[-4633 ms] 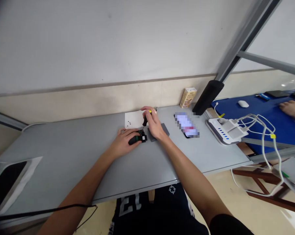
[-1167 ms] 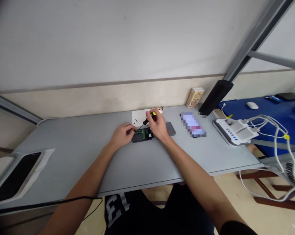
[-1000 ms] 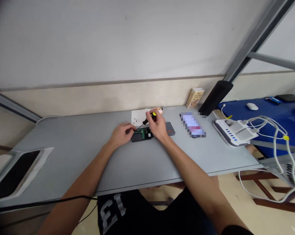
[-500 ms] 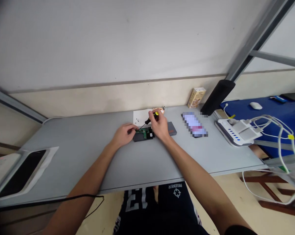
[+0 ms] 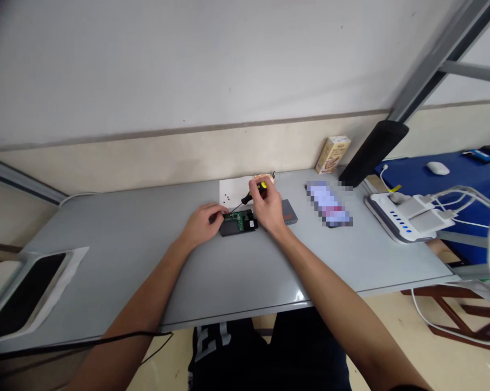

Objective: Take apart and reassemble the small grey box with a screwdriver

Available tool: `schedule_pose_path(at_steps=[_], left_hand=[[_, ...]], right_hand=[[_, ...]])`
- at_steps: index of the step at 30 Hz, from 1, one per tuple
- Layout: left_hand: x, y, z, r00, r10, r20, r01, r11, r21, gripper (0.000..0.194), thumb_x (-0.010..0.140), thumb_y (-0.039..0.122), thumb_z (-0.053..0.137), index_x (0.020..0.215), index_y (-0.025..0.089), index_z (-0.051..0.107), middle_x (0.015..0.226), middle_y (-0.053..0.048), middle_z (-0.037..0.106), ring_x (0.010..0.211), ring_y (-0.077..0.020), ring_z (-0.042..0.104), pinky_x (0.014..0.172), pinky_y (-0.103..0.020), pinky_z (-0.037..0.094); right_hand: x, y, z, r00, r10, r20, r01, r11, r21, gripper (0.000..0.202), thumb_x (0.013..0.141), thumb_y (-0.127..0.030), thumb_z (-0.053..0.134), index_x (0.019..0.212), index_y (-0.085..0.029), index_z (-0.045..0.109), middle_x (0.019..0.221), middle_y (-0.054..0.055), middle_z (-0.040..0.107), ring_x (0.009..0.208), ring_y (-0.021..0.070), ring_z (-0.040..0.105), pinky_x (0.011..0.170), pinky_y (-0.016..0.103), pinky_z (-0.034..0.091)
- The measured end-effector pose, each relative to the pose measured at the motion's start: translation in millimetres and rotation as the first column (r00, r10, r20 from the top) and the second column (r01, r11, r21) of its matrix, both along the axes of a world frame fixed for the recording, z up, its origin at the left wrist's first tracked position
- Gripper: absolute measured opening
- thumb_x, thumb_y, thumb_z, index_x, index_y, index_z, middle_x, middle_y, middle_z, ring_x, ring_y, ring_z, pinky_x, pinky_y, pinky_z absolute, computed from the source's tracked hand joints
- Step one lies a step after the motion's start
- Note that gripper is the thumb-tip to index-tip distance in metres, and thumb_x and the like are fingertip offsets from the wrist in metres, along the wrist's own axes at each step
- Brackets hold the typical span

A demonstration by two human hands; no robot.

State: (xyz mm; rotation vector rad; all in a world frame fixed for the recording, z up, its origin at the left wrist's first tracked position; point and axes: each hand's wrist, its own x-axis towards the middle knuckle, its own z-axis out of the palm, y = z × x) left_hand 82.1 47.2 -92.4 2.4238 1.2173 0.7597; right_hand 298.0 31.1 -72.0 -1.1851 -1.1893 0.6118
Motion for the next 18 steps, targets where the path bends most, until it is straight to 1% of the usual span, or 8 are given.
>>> schedule_pose_path(at_steps=[5, 10, 14, 18], left_hand=[[0.4, -1.3, 3.0, 1.000, -0.001, 0.003, 0.001, 1.000, -0.011, 0.025, 0.090, 0.012, 0.051, 0.097, 0.023, 0.073, 0.096, -0.002, 0.075, 0.088, -0.0199, 0.067, 0.085, -0.035, 0.053], [-0.4, -0.8, 2.1, 1.000, -0.008, 0.020, 0.009, 1.000, -0.026, 0.025, 0.090, 0.012, 0.051, 0.098, 0.023, 0.072, 0.097, -0.002, 0.075, 0.088, -0.0193, 0.068, 0.084, -0.035, 0.053], [-0.6, 0.2, 0.9, 1.000, -0.002, 0.022, 0.003, 1.000, -0.020, 0.024, 0.090, 0.012, 0.051, 0.095, 0.023, 0.072, 0.095, -0.002, 0.075, 0.087, -0.0188, 0.067, 0.084, -0.034, 0.053], [0.0, 0.4, 1.3, 1.000, -0.006, 0.028, 0.006, 1.000, -0.020, 0.024, 0.091, 0.012, 0.051, 0.095, 0.022, 0.072, 0.096, -0.002, 0.075, 0.087, -0.0187, 0.067, 0.084, -0.034, 0.052]], right_hand=[[0.5, 0.5, 0.3, 1.000, -0.013, 0.012, 0.013, 1.000, 0.003, 0.039, 0.095, -0.061, 0.054, 0.088, -0.023, 0.055, 0.068, -0.004, 0.050, 0.056, 0.0114, 0.041, 0.053, 0.026, 0.033], [1.8, 2.3, -2.3, 1.000, -0.015, -0.002, 0.015, 1.000, -0.011, 0.040, 0.095, -0.063, 0.055, 0.089, -0.023, 0.056, 0.065, -0.004, 0.048, 0.055, 0.0117, 0.039, 0.051, 0.026, 0.030], [2.3, 2.7, -2.6, 1.000, -0.019, 0.003, 0.019, 1.000, -0.021, 0.040, 0.094, -0.063, 0.055, 0.087, -0.024, 0.055, 0.063, -0.004, 0.047, 0.053, 0.0117, 0.039, 0.052, 0.027, 0.032], [1.6, 0.8, 0.6, 1.000, -0.020, 0.022, 0.020, 1.000, -0.004, 0.041, 0.095, -0.063, 0.054, 0.085, -0.024, 0.054, 0.067, -0.003, 0.050, 0.055, 0.0117, 0.041, 0.053, 0.027, 0.034]])
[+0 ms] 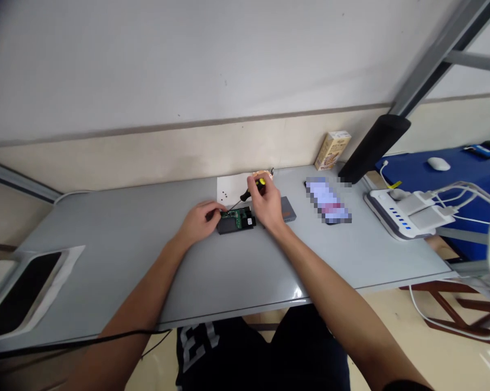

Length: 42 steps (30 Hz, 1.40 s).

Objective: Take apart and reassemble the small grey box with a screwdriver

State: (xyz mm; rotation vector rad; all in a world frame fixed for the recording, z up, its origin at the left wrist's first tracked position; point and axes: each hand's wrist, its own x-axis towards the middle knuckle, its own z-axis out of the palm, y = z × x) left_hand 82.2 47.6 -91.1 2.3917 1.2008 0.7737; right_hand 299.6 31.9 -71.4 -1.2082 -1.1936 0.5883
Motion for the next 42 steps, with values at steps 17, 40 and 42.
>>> schedule_pose_path(at_steps=[17, 40, 42], left_hand=[[1.2, 1.2, -3.0, 1.000, -0.006, 0.010, 0.006, 1.000, 0.014, 0.021, 0.091, 0.014, 0.051, 0.094, 0.020, 0.071, 0.089, -0.003, 0.071, 0.078, -0.0168, 0.061, 0.076, -0.031, 0.049], [-1.3, 2.4, 1.5, 0.999, -0.037, -0.013, 0.037, 0.999, 0.026, 0.023, 0.093, 0.016, 0.049, 0.096, 0.021, 0.072, 0.095, -0.003, 0.074, 0.084, -0.0180, 0.066, 0.081, -0.032, 0.051], [-0.9, 1.6, 1.5, 0.999, -0.030, -0.020, 0.030, 0.999, 0.029, 0.022, 0.093, 0.016, 0.049, 0.095, 0.021, 0.071, 0.092, -0.003, 0.073, 0.083, -0.0178, 0.066, 0.080, -0.032, 0.051]], right_hand=[[-23.9, 12.5, 49.0, 0.800, 0.155, 0.580, -0.184, 0.983, -0.009, 0.033, 0.100, -0.055, 0.049, 0.090, -0.024, 0.056, 0.059, -0.003, 0.055, 0.053, 0.0131, 0.044, 0.060, 0.028, 0.031], [-28.2, 23.5, 21.7, 0.658, 0.489, -0.572, -0.510, 0.849, 0.138, 0.051, 0.090, -0.077, 0.049, 0.103, -0.028, 0.060, 0.067, -0.004, 0.043, 0.060, 0.0132, 0.048, 0.063, 0.029, 0.046], [-25.0, 23.1, 23.5, 0.596, 0.516, -0.615, -0.554, 0.819, 0.150, 0.048, 0.089, -0.073, 0.057, 0.095, -0.026, 0.059, 0.074, -0.002, 0.050, 0.068, 0.0132, 0.055, 0.068, 0.029, 0.049]])
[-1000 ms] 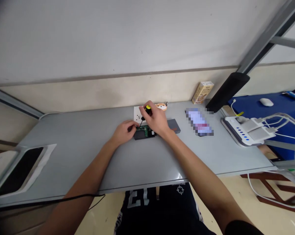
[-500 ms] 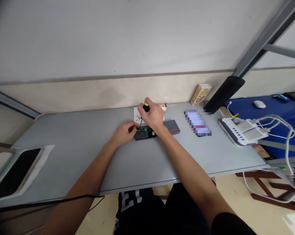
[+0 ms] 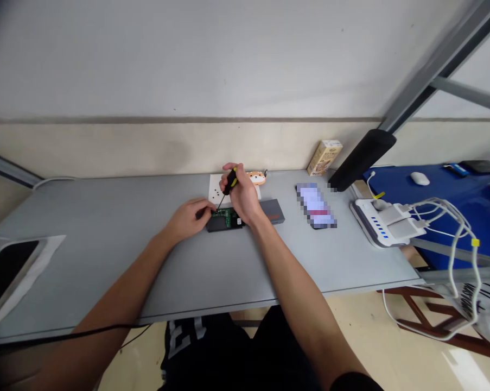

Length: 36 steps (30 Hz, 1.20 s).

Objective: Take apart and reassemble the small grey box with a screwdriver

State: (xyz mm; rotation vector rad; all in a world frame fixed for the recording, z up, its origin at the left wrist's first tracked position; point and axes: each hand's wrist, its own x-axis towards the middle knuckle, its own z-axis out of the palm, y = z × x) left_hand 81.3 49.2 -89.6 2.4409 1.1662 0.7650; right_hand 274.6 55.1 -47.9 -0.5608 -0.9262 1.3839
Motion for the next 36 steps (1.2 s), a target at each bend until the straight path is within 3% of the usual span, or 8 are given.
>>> schedule_pose_path(at_steps=[3, 6, 9, 13, 18, 22, 29, 36], left_hand=[[0.3, -0.6, -1.0, 1.000, 0.006, -0.003, -0.006, 1.000, 0.007, 0.022, 0.093, 0.017, 0.049, 0.093, 0.021, 0.070, 0.090, -0.003, 0.073, 0.081, -0.0178, 0.065, 0.080, -0.032, 0.051], [-0.1, -0.9, -1.6, 1.000, 0.018, 0.000, -0.018, 1.000, 0.006, 0.022, 0.093, 0.018, 0.049, 0.095, 0.021, 0.071, 0.094, -0.003, 0.074, 0.084, -0.0184, 0.066, 0.083, -0.033, 0.051], [-1.1, -0.9, -1.7, 1.000, 0.029, 0.001, -0.029, 1.000, 0.001, 0.022, 0.093, 0.019, 0.050, 0.097, 0.021, 0.071, 0.095, -0.004, 0.074, 0.085, -0.0192, 0.067, 0.083, -0.034, 0.051], [-2.1, -0.3, -2.7, 1.000, 0.026, -0.007, -0.026, 1.000, -0.006, 0.022, 0.093, 0.019, 0.050, 0.098, 0.021, 0.071, 0.093, -0.004, 0.072, 0.084, -0.0192, 0.065, 0.081, -0.034, 0.052], [-1.9, 0.4, -3.9, 1.000, 0.018, 0.009, -0.018, 1.000, -0.005, 0.021, 0.092, 0.018, 0.049, 0.096, 0.021, 0.070, 0.093, -0.004, 0.072, 0.085, -0.0188, 0.065, 0.083, -0.034, 0.051], [-1.4, -0.3, -2.0, 1.000, 0.016, 0.014, -0.016, 1.000, -0.004, 0.020, 0.092, 0.017, 0.051, 0.095, 0.020, 0.070, 0.094, -0.004, 0.073, 0.084, -0.0187, 0.066, 0.081, -0.033, 0.052], [0.0, -0.8, -0.6, 1.000, 0.000, 0.022, 0.001, 1.000, -0.009, 0.022, 0.093, 0.016, 0.049, 0.096, 0.021, 0.070, 0.093, -0.004, 0.073, 0.083, -0.0182, 0.066, 0.082, -0.033, 0.053], [-0.6, -0.4, -1.9, 1.000, 0.012, 0.016, -0.012, 1.000, -0.018, 0.020, 0.092, 0.015, 0.049, 0.094, 0.020, 0.069, 0.092, -0.004, 0.071, 0.084, -0.0185, 0.065, 0.081, -0.033, 0.051]], right_hand=[[3.0, -1.3, -0.8, 1.000, -0.004, 0.017, 0.004, 1.000, 0.021, 0.046, 0.080, -0.062, 0.076, 0.083, -0.025, 0.049, 0.086, -0.001, 0.059, 0.074, 0.0125, 0.061, 0.071, 0.029, 0.050], [1.2, -3.8, -1.4, 0.984, -0.068, 0.168, 0.059, 0.997, 0.058, 0.051, 0.079, -0.060, 0.077, 0.079, -0.025, 0.040, 0.071, -0.006, 0.054, 0.060, 0.0110, 0.055, 0.061, 0.027, 0.046], [-3.3, -6.1, 2.1, 0.968, -0.108, 0.227, 0.091, 0.992, 0.084, 0.048, 0.085, -0.070, 0.064, 0.083, -0.026, 0.046, 0.060, -0.007, 0.042, 0.055, 0.0111, 0.047, 0.059, 0.027, 0.043], [-4.9, -6.2, 5.5, 0.988, -0.030, 0.154, 0.017, 0.996, 0.083, 0.053, 0.095, -0.074, 0.043, 0.104, -0.026, 0.064, 0.071, -0.002, 0.050, 0.066, 0.0139, 0.052, 0.067, 0.030, 0.047], [-2.0, -3.9, -3.1, 0.982, -0.060, 0.177, 0.046, 0.995, 0.084, 0.037, 0.086, -0.061, 0.070, 0.089, -0.025, 0.060, 0.084, -0.001, 0.060, 0.076, 0.0128, 0.059, 0.072, 0.028, 0.049], [-3.9, -3.0, -6.4, 0.974, -0.145, 0.175, 0.136, 0.989, 0.062, 0.048, 0.082, -0.062, 0.074, 0.082, -0.026, 0.042, 0.068, -0.006, 0.054, 0.059, 0.0113, 0.055, 0.062, 0.028, 0.046], [-10.6, -2.8, -1.1, 0.980, -0.160, 0.116, 0.153, 0.986, 0.068, 0.054, 0.094, -0.076, 0.041, 0.100, -0.026, 0.061, 0.070, -0.002, 0.050, 0.063, 0.0136, 0.052, 0.064, 0.029, 0.047], [-3.0, -2.6, -2.3, 0.996, -0.086, 0.034, 0.088, 0.996, -0.032, 0.039, 0.081, -0.054, 0.078, 0.085, -0.025, 0.053, 0.085, -0.002, 0.060, 0.077, 0.0134, 0.063, 0.071, 0.028, 0.050]])
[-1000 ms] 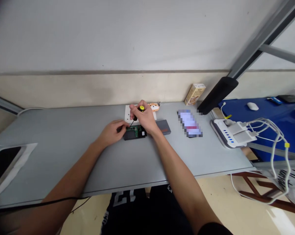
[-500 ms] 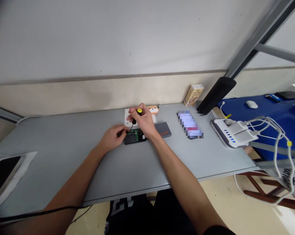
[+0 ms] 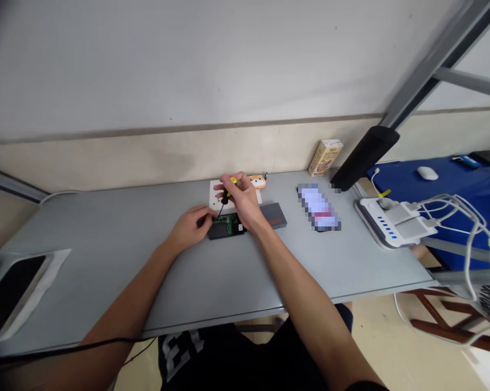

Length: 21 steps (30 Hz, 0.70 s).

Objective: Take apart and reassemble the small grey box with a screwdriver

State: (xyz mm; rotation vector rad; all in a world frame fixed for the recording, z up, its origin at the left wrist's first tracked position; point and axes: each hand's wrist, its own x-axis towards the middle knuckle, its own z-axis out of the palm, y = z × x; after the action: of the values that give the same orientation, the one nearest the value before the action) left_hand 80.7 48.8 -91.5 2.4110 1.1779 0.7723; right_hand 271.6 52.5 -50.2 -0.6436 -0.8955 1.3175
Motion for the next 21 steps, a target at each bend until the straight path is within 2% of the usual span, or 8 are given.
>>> schedule_pose_path(at_steps=[2, 4, 6, 9, 13, 16, 18, 21], left_hand=[[0.1, -0.2, 0.5, 1.000, 0.009, -0.013, -0.009, 1.000, 0.002, 0.020, 0.091, 0.015, 0.050, 0.094, 0.020, 0.069, 0.093, -0.004, 0.071, 0.085, -0.0189, 0.065, 0.082, -0.033, 0.051], [0.4, -0.5, 1.1, 1.000, 0.008, -0.019, -0.008, 1.000, 0.002, 0.020, 0.091, 0.015, 0.050, 0.094, 0.020, 0.069, 0.093, -0.004, 0.071, 0.085, -0.0190, 0.064, 0.082, -0.034, 0.051], [0.7, -1.1, 1.6, 1.000, 0.011, -0.020, -0.011, 1.000, -0.001, 0.020, 0.092, 0.016, 0.050, 0.094, 0.020, 0.069, 0.092, -0.003, 0.071, 0.084, -0.0189, 0.064, 0.082, -0.034, 0.051], [0.9, -2.1, 2.0, 0.999, 0.023, -0.023, -0.023, 1.000, 0.001, 0.019, 0.092, 0.016, 0.050, 0.095, 0.021, 0.068, 0.091, -0.003, 0.070, 0.084, -0.0189, 0.064, 0.082, -0.034, 0.051], [0.6, -2.4, 1.3, 1.000, 0.008, -0.016, -0.008, 1.000, 0.006, 0.019, 0.091, 0.013, 0.050, 0.093, 0.021, 0.068, 0.091, -0.003, 0.071, 0.083, -0.0183, 0.064, 0.081, -0.033, 0.051], [0.4, -1.8, 0.2, 1.000, -0.004, -0.006, 0.004, 1.000, -0.001, 0.020, 0.092, 0.013, 0.050, 0.095, 0.021, 0.068, 0.092, -0.003, 0.071, 0.084, -0.0183, 0.065, 0.081, -0.032, 0.051], [0.3, -1.2, -0.5, 1.000, -0.008, -0.003, 0.008, 1.000, 0.005, 0.020, 0.092, 0.013, 0.051, 0.096, 0.021, 0.069, 0.093, -0.003, 0.072, 0.086, -0.0187, 0.065, 0.082, -0.033, 0.051], [0.2, -0.4, -1.3, 1.000, -0.012, -0.008, 0.012, 1.000, 0.016, 0.020, 0.092, 0.013, 0.051, 0.095, 0.020, 0.069, 0.093, -0.004, 0.072, 0.084, -0.0185, 0.065, 0.082, -0.033, 0.051]], right_hand=[[-0.2, 0.2, -0.7, 0.998, -0.045, 0.038, 0.045, 0.999, 0.001, 0.044, 0.082, -0.057, 0.076, 0.083, -0.026, 0.046, 0.071, -0.006, 0.055, 0.064, 0.0120, 0.057, 0.064, 0.028, 0.048], [-1.6, 1.0, -1.3, 0.991, -0.100, 0.086, 0.098, 0.995, 0.026, 0.044, 0.084, -0.064, 0.070, 0.083, -0.026, 0.046, 0.061, -0.008, 0.045, 0.056, 0.0112, 0.048, 0.060, 0.027, 0.044], [-3.0, 2.2, -1.7, 0.991, -0.109, 0.078, 0.107, 0.994, 0.030, 0.046, 0.088, -0.072, 0.059, 0.088, -0.027, 0.053, 0.059, -0.007, 0.043, 0.056, 0.0121, 0.046, 0.060, 0.028, 0.043], [-3.0, 3.9, -1.8, 0.998, -0.044, -0.036, 0.044, 0.999, 0.000, 0.051, 0.092, -0.074, 0.048, 0.104, -0.027, 0.064, 0.069, -0.002, 0.050, 0.064, 0.0136, 0.051, 0.064, 0.029, 0.046], [-2.4, 2.6, -1.8, 0.995, -0.013, -0.096, 0.009, 0.999, -0.042, 0.038, 0.086, -0.061, 0.068, 0.100, -0.026, 0.066, 0.086, 0.000, 0.060, 0.079, 0.0134, 0.060, 0.074, 0.028, 0.050], [-3.6, 0.1, -2.2, 0.999, -0.008, -0.052, 0.005, 0.998, -0.056, 0.041, 0.077, -0.057, 0.079, 0.092, -0.026, 0.057, 0.093, 0.000, 0.062, 0.081, 0.0138, 0.063, 0.074, 0.029, 0.052], [-4.2, 0.0, -3.2, 1.000, -0.023, 0.006, 0.024, 0.999, -0.036, 0.044, 0.078, -0.058, 0.079, 0.086, -0.026, 0.050, 0.083, -0.003, 0.060, 0.070, 0.0121, 0.060, 0.068, 0.029, 0.049], [-2.9, 2.7, -5.3, 0.996, -0.078, 0.049, 0.078, 0.997, 0.005, 0.047, 0.081, -0.063, 0.074, 0.081, -0.026, 0.046, 0.064, -0.007, 0.044, 0.056, 0.0104, 0.045, 0.057, 0.026, 0.041]])
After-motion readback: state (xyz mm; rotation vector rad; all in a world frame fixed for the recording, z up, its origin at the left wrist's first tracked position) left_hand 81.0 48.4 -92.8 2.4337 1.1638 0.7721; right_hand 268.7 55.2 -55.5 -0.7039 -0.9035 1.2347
